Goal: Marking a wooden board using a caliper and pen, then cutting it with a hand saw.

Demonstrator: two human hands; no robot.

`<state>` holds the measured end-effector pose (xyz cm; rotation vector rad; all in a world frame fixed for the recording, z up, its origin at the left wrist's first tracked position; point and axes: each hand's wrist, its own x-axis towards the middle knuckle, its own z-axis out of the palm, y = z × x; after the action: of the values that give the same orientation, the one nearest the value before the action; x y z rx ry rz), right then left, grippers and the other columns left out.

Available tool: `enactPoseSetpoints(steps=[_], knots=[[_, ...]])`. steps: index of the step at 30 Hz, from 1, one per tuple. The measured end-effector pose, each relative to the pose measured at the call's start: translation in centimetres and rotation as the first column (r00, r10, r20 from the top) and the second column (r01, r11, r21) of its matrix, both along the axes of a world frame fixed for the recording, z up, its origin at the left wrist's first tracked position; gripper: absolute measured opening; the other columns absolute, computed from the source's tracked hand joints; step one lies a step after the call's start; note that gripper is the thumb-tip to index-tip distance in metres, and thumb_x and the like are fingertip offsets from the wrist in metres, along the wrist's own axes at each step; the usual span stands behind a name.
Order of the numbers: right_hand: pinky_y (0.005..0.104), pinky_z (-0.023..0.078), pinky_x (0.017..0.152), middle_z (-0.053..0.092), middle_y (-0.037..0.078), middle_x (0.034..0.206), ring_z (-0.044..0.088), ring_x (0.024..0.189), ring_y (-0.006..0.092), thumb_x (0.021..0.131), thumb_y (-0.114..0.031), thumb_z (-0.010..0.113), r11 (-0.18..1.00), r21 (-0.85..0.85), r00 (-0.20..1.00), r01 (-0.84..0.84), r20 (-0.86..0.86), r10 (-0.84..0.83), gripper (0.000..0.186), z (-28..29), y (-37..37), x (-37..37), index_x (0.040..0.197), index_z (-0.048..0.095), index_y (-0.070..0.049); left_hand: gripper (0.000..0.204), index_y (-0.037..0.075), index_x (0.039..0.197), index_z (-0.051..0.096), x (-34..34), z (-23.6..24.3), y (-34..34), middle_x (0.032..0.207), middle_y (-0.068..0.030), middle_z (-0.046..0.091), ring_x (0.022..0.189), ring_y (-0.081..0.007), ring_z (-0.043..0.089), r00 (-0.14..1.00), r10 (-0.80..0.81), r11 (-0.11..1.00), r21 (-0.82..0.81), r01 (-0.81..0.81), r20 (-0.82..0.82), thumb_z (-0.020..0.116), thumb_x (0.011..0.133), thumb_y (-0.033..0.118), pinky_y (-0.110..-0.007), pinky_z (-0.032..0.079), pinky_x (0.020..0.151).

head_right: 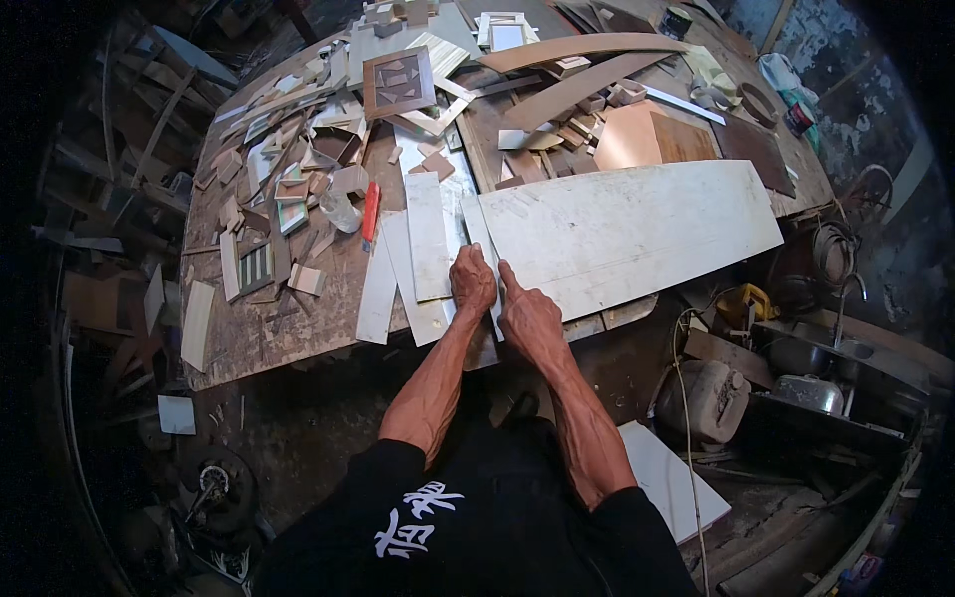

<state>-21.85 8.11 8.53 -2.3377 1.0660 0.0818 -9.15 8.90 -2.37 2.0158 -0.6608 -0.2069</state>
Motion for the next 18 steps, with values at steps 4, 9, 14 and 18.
enactPoseSetpoints(steps=[4, 9, 14, 18], knots=[[0.0514, 0.047, 0.066, 0.061, 0.027, 0.070, 0.062, 0.068, 0.0428, 0.084, -0.012, 0.043, 0.999, 0.020, 0.999, -0.040, -0.021, 0.040, 0.063, -0.1, 1.5, -1.4, 0.145, 0.027, -0.016, 0.034, 0.001, 0.084, 0.054, 0.8, -0.1, 1.0, 0.077, -0.0262, 0.060, 0.076, -0.0464, 0.057, 0.999, 0.021, 1.000, 0.006, -0.021, -0.032, 0.037, 0.097, 0.028, -0.054, 0.042, 0.067], [0.0507, 0.048, 0.068, 0.061, 0.027, 0.070, 0.062, 0.071, 0.0431, 0.082, -0.012, 0.045, 0.997, 0.065, 0.996, -0.048, -0.070, 0.052, 0.067, 0.8, 1.9, -1.6, 0.146, 0.026, -0.019, 0.033, 0.001, 0.082, 0.054, 1.2, -0.6, 0.9, 0.075, -0.0266, 0.059, 0.075, -0.0469, 0.056, 1.000, -0.013, 0.998, -0.068, 0.013, 0.008, 0.037, 0.097, 0.025, -0.053, 0.042, 0.065], [0.0503, 0.049, 0.068, 0.062, 0.028, 0.073, 0.063, 0.073, 0.0434, 0.081, -0.012, 0.047, 0.999, 0.034, 0.998, 0.024, -0.051, -0.022, 0.068, -0.7, -0.5, 0.3, 0.146, 0.026, -0.019, 0.033, 0.000, 0.082, 0.054, 0.5, -0.3, 0.1, 0.074, -0.0263, 0.059, 0.074, -0.0468, 0.056, 0.999, -0.040, 0.996, -0.081, 0.041, 0.020, 0.037, 0.096, 0.024, -0.053, 0.042, 0.065], [0.0512, 0.049, 0.070, 0.062, 0.030, 0.077, 0.062, 0.076, 0.0447, 0.081, -0.012, 0.047, 0.995, 0.096, 0.995, -0.003, -0.102, 0.013, 0.067, 0.8, 2.6, -1.3, 0.144, 0.028, -0.018, 0.033, 0.000, 0.082, 0.055, 1.5, -0.9, 1.7, 0.075, -0.0264, 0.059, 0.074, -0.0469, 0.057, 0.999, -0.027, 0.996, -0.088, 0.029, 0.023, 0.038, 0.096, 0.025, -0.053, 0.042, 0.065]])
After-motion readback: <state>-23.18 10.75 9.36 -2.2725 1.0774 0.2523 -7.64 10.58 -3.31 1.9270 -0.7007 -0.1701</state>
